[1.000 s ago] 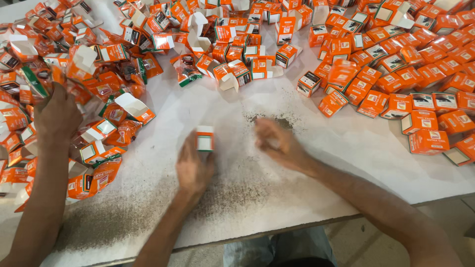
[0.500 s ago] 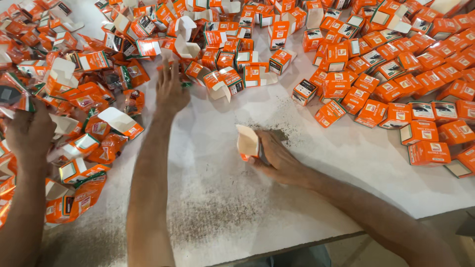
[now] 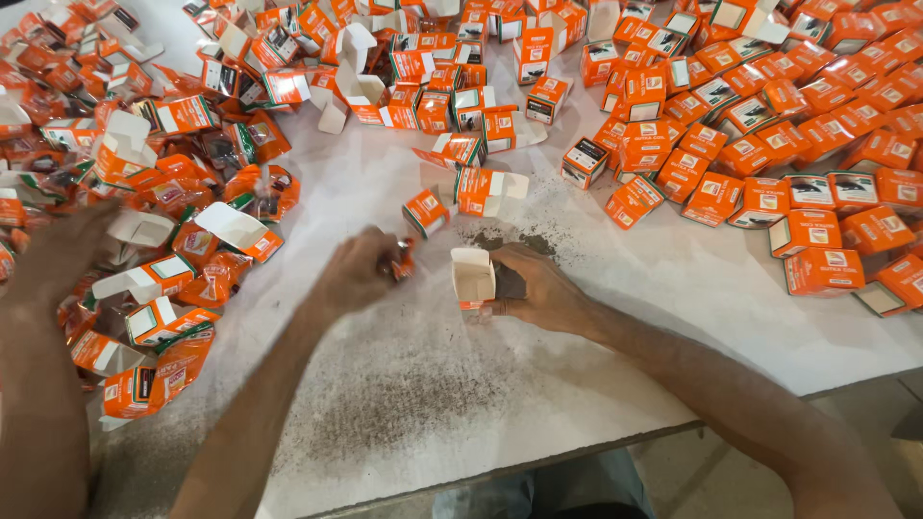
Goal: The person picks small orange product boxes from a large pile on the table, opens a white inner carton, places a sealed sachet inside, closes it, and sets the packed box back onto the table pile, repeating this packing cycle throughout the clip.
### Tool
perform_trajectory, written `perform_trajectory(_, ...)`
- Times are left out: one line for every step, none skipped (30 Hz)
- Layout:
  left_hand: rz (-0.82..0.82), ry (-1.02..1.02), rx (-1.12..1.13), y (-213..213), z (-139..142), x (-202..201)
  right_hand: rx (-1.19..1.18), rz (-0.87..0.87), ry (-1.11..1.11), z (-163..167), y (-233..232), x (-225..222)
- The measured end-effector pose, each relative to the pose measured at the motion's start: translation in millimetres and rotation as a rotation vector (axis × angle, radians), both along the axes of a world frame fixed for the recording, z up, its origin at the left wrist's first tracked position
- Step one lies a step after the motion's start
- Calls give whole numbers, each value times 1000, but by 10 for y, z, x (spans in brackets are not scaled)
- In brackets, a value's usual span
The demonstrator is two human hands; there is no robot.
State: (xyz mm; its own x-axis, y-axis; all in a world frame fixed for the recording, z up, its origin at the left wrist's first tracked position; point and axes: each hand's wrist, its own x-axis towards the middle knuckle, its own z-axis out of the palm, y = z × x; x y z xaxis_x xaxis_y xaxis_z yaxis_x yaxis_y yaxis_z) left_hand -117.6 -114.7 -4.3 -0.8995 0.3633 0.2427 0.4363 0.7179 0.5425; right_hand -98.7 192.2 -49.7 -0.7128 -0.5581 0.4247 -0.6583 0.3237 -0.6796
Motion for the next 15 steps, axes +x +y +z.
perform_trajectory(-29,-40,100,102,-2,173,-7,-22,6,9,2,25)
perform_trajectory(-10,63,210,208,-5,370,-12,-15,23,20,3,52)
perform_trajectory(10,166,318,317,-8,554,-18,-7,39,32,-3,72)
perform_trajectory(-23,299,388,442,-18,702,-28,-2,53,43,-18,94)
perform_trajectory(-58,424,458,573,-47,845,-36,-14,42,51,-37,126)
perform_trajectory(-87,551,532,684,-77,940,-36,-19,30,61,-51,148)
perform_trajectory(-135,588,519,778,-104,963,-31,-17,28,77,-62,154)
perform_trajectory(-185,630,504,854,-135,956,-5,-4,49,91,-73,161)
perform_trajectory(-238,666,486,890,-167,943,19,6,66,100,-80,177)
perform_trajectory(-222,648,427,897,-202,928,41,17,76,98,-86,205)
perform_trajectory(-208,629,370,892,-233,905,25,16,86,94,-91,229)
perform_trajectory(-198,613,312,881,-259,886,9,11,100,90,-92,238)
perform_trajectory(-147,645,228,870,-282,879,-12,3,116,87,-88,233)
perform_trajectory(-99,671,140,848,-297,888,11,-5,104,78,-81,232)
perform_trajectory(-53,691,49,830,-305,907,31,-13,85,60,-77,240)
